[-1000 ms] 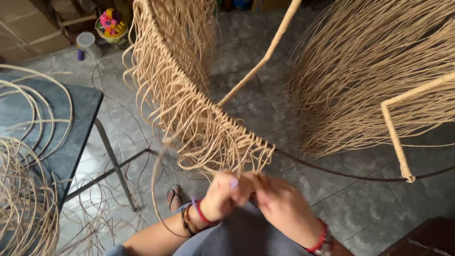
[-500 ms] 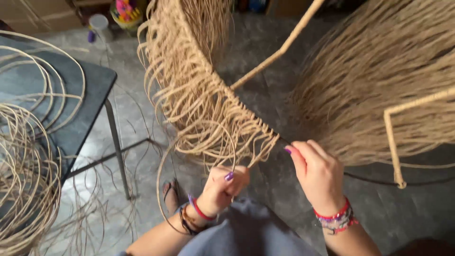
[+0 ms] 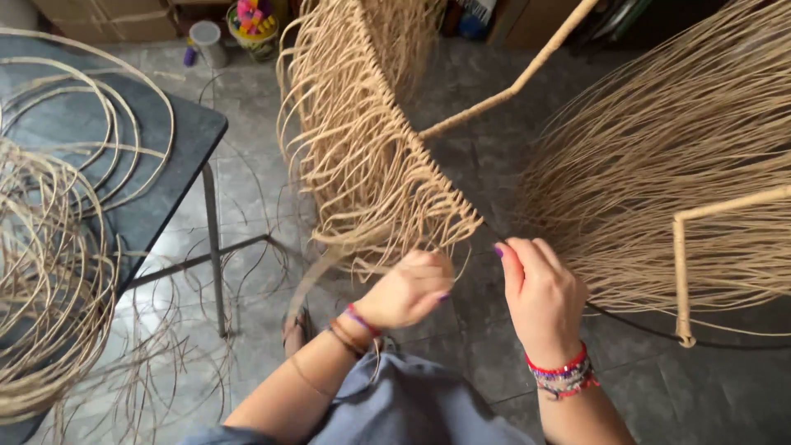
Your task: Weaving thin strands of material onto a large circular frame to create a decorative structure.
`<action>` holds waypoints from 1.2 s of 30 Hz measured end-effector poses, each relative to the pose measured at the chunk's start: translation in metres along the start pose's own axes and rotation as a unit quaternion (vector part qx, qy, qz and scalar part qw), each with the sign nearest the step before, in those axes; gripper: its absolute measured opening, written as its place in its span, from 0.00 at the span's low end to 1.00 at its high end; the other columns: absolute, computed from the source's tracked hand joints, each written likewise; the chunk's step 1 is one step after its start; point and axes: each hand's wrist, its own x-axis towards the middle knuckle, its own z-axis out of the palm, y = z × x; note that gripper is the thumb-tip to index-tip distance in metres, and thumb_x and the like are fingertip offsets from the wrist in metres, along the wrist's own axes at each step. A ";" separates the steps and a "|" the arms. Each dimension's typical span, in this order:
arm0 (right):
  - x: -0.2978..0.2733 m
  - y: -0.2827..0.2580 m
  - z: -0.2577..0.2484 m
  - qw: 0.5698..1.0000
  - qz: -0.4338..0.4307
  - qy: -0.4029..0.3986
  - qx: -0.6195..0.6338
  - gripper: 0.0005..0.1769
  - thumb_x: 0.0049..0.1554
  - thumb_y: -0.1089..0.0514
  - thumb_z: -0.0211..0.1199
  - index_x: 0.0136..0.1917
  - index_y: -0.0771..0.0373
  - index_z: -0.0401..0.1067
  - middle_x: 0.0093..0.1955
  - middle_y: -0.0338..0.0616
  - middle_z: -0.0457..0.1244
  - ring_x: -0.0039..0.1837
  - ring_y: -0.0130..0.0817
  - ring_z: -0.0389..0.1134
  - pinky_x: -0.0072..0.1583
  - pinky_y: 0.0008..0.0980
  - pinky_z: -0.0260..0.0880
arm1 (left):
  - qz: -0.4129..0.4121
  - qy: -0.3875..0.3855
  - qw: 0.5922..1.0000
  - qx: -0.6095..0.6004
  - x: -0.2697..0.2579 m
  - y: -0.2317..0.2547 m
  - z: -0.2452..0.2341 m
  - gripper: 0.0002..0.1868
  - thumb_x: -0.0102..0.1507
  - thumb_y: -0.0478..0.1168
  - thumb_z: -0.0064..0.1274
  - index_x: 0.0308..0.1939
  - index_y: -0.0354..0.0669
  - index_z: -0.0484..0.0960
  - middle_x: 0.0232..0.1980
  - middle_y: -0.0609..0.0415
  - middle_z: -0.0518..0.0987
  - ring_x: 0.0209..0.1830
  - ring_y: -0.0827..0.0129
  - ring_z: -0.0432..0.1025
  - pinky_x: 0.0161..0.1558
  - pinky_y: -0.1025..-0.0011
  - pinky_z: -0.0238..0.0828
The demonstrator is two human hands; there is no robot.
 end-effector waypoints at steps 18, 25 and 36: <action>0.034 0.044 0.044 0.999 -0.027 -0.009 -0.039 0.09 0.68 0.50 0.56 0.56 0.50 0.75 0.40 0.36 0.62 0.46 0.40 0.71 0.46 0.35 0.72 | -0.229 0.008 0.964 -0.135 -0.013 -0.062 0.024 0.45 0.55 0.39 0.49 0.78 0.33 0.58 0.76 0.34 0.63 0.76 0.41 0.58 0.72 0.42 0.53; 0.051 0.057 0.078 0.996 -0.036 0.012 -0.086 0.10 0.68 0.48 0.56 0.58 0.47 0.75 0.42 0.32 0.63 0.46 0.34 0.71 0.45 0.31 0.72 | -0.227 0.081 0.958 -0.156 -0.026 -0.104 0.019 0.46 0.61 0.44 0.50 0.80 0.33 0.49 0.74 0.34 0.64 0.75 0.41 0.60 0.73 0.36 0.45; 0.088 0.055 0.099 0.993 -0.071 0.013 -0.088 0.20 0.65 0.56 0.56 0.70 0.51 0.71 0.46 0.37 0.63 0.47 0.38 0.70 0.46 0.36 0.73 | -0.275 0.096 0.953 -0.083 -0.006 -0.122 -0.018 0.52 0.49 0.28 0.45 0.80 0.36 0.52 0.71 0.34 0.68 0.74 0.40 0.61 0.72 0.33 0.46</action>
